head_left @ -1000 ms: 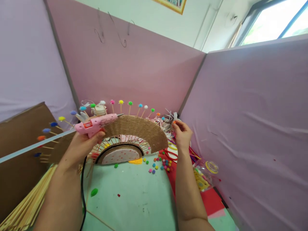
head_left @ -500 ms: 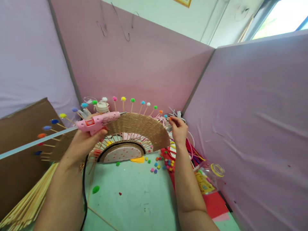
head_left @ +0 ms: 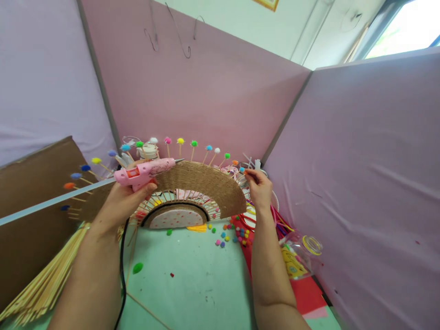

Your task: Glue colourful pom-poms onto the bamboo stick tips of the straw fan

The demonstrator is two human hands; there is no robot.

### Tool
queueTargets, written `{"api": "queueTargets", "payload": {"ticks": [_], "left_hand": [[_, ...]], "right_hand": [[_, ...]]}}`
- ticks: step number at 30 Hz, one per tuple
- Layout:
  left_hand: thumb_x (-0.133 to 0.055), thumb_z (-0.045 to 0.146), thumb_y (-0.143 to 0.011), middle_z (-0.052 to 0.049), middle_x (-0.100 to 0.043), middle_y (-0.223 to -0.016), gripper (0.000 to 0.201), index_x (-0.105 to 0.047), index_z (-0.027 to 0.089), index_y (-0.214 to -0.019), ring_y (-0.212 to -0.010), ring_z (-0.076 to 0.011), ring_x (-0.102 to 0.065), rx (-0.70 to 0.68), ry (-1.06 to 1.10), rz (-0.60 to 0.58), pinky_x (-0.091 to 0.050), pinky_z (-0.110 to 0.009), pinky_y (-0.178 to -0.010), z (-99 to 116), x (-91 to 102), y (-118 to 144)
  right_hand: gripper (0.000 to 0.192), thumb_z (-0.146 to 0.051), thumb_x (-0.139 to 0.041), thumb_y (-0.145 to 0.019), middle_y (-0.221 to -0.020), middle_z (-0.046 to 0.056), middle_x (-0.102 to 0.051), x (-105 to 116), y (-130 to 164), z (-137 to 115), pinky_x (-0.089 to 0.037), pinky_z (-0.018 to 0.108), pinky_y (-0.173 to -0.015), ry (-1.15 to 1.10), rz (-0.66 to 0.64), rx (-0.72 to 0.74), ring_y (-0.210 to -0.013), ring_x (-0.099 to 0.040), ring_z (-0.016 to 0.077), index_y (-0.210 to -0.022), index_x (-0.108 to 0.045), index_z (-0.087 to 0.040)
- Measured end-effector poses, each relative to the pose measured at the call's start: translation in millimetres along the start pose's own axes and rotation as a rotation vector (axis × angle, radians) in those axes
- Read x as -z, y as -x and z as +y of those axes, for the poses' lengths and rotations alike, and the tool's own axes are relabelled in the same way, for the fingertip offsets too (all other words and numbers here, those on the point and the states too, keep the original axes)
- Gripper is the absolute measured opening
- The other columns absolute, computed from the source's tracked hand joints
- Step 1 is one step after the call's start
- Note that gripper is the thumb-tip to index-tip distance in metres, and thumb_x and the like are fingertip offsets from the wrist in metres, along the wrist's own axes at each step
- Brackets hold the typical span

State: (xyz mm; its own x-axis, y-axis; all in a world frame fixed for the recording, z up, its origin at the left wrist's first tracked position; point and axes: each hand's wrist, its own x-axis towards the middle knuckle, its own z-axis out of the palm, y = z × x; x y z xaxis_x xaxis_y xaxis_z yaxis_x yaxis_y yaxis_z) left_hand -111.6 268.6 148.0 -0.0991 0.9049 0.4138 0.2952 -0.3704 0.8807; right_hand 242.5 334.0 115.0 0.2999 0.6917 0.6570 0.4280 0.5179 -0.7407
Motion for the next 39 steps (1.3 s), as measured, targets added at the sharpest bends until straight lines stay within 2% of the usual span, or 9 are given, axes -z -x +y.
{"api": "queueTargets", "payload": {"ticks": [2, 9, 16, 23, 33, 39], "left_hand": [[-0.068, 0.040, -0.078, 0.000, -0.056, -0.077, 0.026, -0.054, 0.018, -0.078, -0.079, -0.0162, -0.052, -0.005, -0.001, -0.004, -0.044, -0.027, -0.072, -0.4, -0.1, -0.2], [-0.071, 0.043, -0.075, 0.001, -0.054, -0.073, 0.030, -0.056, 0.018, -0.085, -0.080, -0.0174, -0.053, 0.002, 0.068, -0.015, -0.045, -0.029, -0.074, -1.7, -1.2, -1.1], [-0.070, 0.043, -0.076, 0.001, -0.055, -0.077, 0.033, -0.056, 0.018, -0.092, -0.077, -0.0160, -0.053, -0.022, 0.042, -0.008, -0.044, -0.027, -0.068, -3.7, 0.0, -2.4], [-0.072, 0.044, -0.074, 0.000, -0.053, -0.071, 0.032, -0.055, 0.017, -0.076, -0.074, -0.0157, -0.052, -0.030, 0.064, -0.016, -0.043, -0.026, -0.065, -2.1, -0.6, -2.0], [-0.072, 0.045, -0.075, 0.000, -0.054, -0.075, 0.032, -0.056, 0.018, -0.082, -0.081, -0.0179, -0.054, -0.043, 0.064, -0.019, -0.046, -0.030, -0.074, -5.9, 0.5, -2.4], [-0.067, 0.044, -0.079, 0.000, -0.056, -0.080, 0.030, -0.058, 0.018, -0.088, -0.081, -0.0169, -0.055, -0.065, -0.007, -0.012, -0.047, -0.029, -0.074, -8.3, 1.0, -3.1]], "right_hand": [[0.021, -0.032, -0.067, -0.079, -0.099, 0.008, -0.075, 0.2, 1.1, 3.4, -0.050, 0.039, -0.091, -0.044, 0.002, -0.027, -0.094, -0.067, 0.0219, -0.094, -0.076, -0.019], [0.023, -0.035, -0.072, -0.077, -0.097, 0.008, -0.075, 2.4, -0.4, 8.3, -0.052, 0.039, -0.089, -0.135, 0.028, -0.086, -0.092, -0.069, 0.0226, -0.093, -0.076, -0.019], [0.020, -0.034, -0.070, -0.078, -0.097, 0.006, -0.075, 4.6, -1.2, 8.4, -0.053, 0.038, -0.088, -0.105, 0.005, -0.042, -0.092, -0.068, 0.0220, -0.092, -0.075, -0.021], [0.017, -0.032, -0.069, -0.080, -0.095, 0.005, -0.075, 5.6, -0.4, 6.6, -0.053, 0.037, -0.088, -0.100, -0.005, -0.019, -0.092, -0.068, 0.0210, -0.092, -0.075, -0.022], [0.018, -0.032, -0.066, -0.081, -0.097, 0.006, -0.075, 4.7, 0.1, 7.5, -0.052, 0.038, -0.088, -0.026, -0.015, 0.020, -0.092, -0.067, 0.0210, -0.093, -0.075, -0.022], [0.015, -0.027, -0.063, -0.084, -0.095, 0.005, -0.075, 5.7, 0.2, -1.2, -0.052, 0.037, -0.088, 0.080, -0.017, 0.132, -0.090, -0.067, 0.0200, -0.092, -0.075, -0.022]]}}
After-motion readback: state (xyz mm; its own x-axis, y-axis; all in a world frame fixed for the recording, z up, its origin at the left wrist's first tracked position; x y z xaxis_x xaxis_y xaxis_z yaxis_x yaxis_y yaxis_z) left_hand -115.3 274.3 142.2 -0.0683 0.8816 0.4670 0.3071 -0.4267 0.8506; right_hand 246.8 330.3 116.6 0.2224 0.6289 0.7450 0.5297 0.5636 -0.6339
